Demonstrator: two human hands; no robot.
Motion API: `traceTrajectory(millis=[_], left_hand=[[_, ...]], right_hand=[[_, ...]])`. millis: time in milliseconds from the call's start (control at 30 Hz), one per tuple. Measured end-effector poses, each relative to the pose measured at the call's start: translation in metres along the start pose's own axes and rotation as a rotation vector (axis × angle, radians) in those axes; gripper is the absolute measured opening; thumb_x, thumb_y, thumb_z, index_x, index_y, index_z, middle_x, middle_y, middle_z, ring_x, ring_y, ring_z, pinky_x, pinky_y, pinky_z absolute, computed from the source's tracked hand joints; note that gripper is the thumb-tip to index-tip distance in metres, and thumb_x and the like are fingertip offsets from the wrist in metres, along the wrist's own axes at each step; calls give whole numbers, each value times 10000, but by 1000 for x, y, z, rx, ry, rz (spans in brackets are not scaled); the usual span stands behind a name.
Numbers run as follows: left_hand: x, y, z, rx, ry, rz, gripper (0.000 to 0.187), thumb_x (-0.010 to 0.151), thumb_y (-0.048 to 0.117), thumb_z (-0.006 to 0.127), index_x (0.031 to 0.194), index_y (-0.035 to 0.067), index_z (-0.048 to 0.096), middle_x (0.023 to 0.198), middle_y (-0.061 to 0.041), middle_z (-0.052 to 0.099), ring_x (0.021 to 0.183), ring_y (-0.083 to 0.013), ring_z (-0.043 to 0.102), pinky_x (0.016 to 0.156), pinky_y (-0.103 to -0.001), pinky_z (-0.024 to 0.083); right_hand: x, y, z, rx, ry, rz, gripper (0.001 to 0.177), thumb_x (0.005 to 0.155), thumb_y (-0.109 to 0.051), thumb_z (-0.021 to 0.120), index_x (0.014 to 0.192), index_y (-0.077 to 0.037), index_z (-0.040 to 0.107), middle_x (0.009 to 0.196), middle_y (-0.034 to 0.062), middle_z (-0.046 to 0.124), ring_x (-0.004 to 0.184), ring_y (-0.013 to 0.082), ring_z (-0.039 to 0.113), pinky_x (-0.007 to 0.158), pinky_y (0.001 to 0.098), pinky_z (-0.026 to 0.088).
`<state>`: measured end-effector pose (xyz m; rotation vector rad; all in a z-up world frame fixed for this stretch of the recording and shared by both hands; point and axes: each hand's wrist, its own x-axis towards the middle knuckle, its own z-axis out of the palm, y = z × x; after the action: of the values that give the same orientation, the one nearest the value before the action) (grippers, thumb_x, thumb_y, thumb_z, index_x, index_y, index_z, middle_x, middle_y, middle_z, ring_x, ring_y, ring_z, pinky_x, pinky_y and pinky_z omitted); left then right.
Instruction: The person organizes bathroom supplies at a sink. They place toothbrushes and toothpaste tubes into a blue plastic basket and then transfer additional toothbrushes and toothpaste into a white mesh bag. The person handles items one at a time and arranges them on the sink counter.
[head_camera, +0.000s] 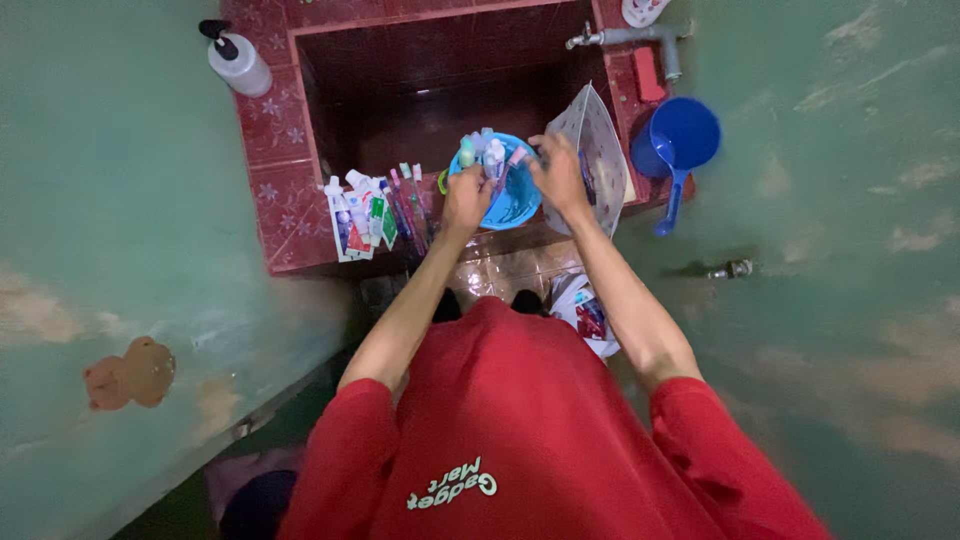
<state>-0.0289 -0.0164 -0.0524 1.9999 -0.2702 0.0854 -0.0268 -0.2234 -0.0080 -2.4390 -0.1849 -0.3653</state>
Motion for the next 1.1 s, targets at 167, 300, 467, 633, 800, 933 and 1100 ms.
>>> traceTrajectory(millis=[167,300,467,633,800,933,1100], left_hand=[[5,-20,30,104,3,-28,94,824,26,677,895,-35,670,862,-289,693,859,-476,686,739,-532,541],[16,-33,49,253,1,-175,103,825,33,630,894,-1,699,877,-319,687,868,-488,691,737,-555,544],[17,-41,52,186,45,-153,132,899,75,621,978,-28,648,860,-319,689,840,-487,698,710,-557,549],[12,-26,42,146,116,-113,211,910,84,639,1087,-26,604,852,-324,679,823,-499,688,679,-572,530],[1,17,10,72,131,-34,336,880,21,662,1176,-56,521,814,-302,666,796,-507,664,672,-575,503],[-7,43,-12,-16,195,50,370,865,-23,683,1200,-49,528,817,-259,670,786,-461,669,688,-525,505],[-10,32,-21,15,240,97,309,860,-19,729,1124,-10,569,797,-205,677,765,-384,684,679,-464,515]], right_hand=[[-1,-3,15,-104,-21,-37,416,828,-162,831,1190,-14,689,1087,200,582,1070,398,552,935,473,463],[-1,-5,17,-150,-39,-54,405,811,-155,822,1149,-23,643,1099,194,568,1089,409,529,949,495,447],[1,-18,15,-104,-91,-6,377,767,-130,819,1069,-48,609,1061,171,588,1060,402,532,891,510,426],[0,-14,21,24,-94,-11,315,818,-125,839,1003,-47,595,920,139,636,914,368,599,807,501,461],[1,-28,17,336,-40,-37,262,837,-63,805,991,-30,596,843,96,653,742,219,666,690,369,549],[4,-54,6,324,-41,-81,234,848,-29,795,978,-13,601,854,106,627,713,193,635,661,329,530],[11,-71,12,317,-61,-167,224,843,-28,793,961,-9,603,866,109,624,759,220,638,685,345,526]])
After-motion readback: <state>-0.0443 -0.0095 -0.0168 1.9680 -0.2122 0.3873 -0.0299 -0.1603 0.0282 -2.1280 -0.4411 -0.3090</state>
